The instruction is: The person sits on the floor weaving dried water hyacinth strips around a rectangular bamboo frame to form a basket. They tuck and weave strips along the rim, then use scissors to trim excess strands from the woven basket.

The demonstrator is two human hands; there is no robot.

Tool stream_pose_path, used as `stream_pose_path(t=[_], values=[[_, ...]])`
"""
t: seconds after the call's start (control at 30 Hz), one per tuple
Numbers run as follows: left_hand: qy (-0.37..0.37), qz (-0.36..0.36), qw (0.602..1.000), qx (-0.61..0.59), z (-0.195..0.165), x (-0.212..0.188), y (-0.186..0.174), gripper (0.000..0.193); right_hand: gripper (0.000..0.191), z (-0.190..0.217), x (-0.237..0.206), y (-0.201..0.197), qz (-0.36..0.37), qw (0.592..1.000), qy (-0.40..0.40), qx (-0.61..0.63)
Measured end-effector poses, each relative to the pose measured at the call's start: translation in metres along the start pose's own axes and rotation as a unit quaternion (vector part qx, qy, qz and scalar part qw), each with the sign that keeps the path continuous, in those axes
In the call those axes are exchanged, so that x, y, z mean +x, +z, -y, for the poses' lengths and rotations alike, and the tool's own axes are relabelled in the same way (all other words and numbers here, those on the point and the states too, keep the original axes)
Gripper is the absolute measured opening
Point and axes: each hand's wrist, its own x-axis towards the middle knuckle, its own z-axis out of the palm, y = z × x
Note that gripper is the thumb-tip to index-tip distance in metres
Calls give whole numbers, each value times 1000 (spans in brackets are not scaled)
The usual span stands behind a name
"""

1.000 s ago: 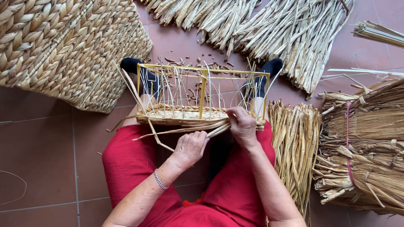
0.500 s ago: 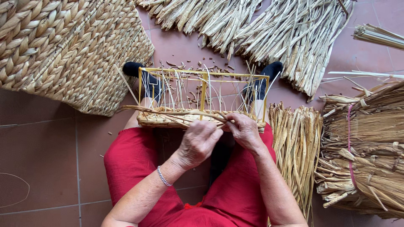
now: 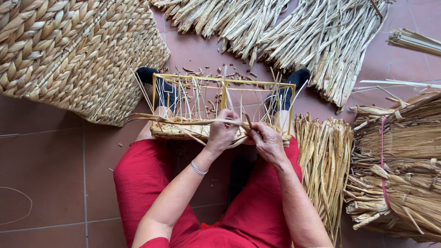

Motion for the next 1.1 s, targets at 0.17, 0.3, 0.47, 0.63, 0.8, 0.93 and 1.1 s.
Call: stream_pose_path(t=[0.17,0.3,0.47,0.63,0.8,0.93,1.1], values=[[-312,-45,843,-436,-15,-54,-8,23,13,0,1,8,-62,993,-48,-87],[-70,48,980,-180,-38,-93,5,13,17,7,1,17,-92,982,-79,-143],[192,147,968,64,-59,-76,-27,44,12,12,1,14,-63,976,-111,-178],[238,80,876,413,-58,-31,-62,44,15,16,-3,1,-10,972,-167,-162],[219,148,831,490,-51,-31,-64,34,11,15,0,11,-61,966,-171,-184],[239,155,819,498,-46,-44,-62,31,14,9,4,23,-88,969,-108,-203],[133,253,785,550,-37,-71,-61,6,16,3,6,26,-97,968,-80,-217]])
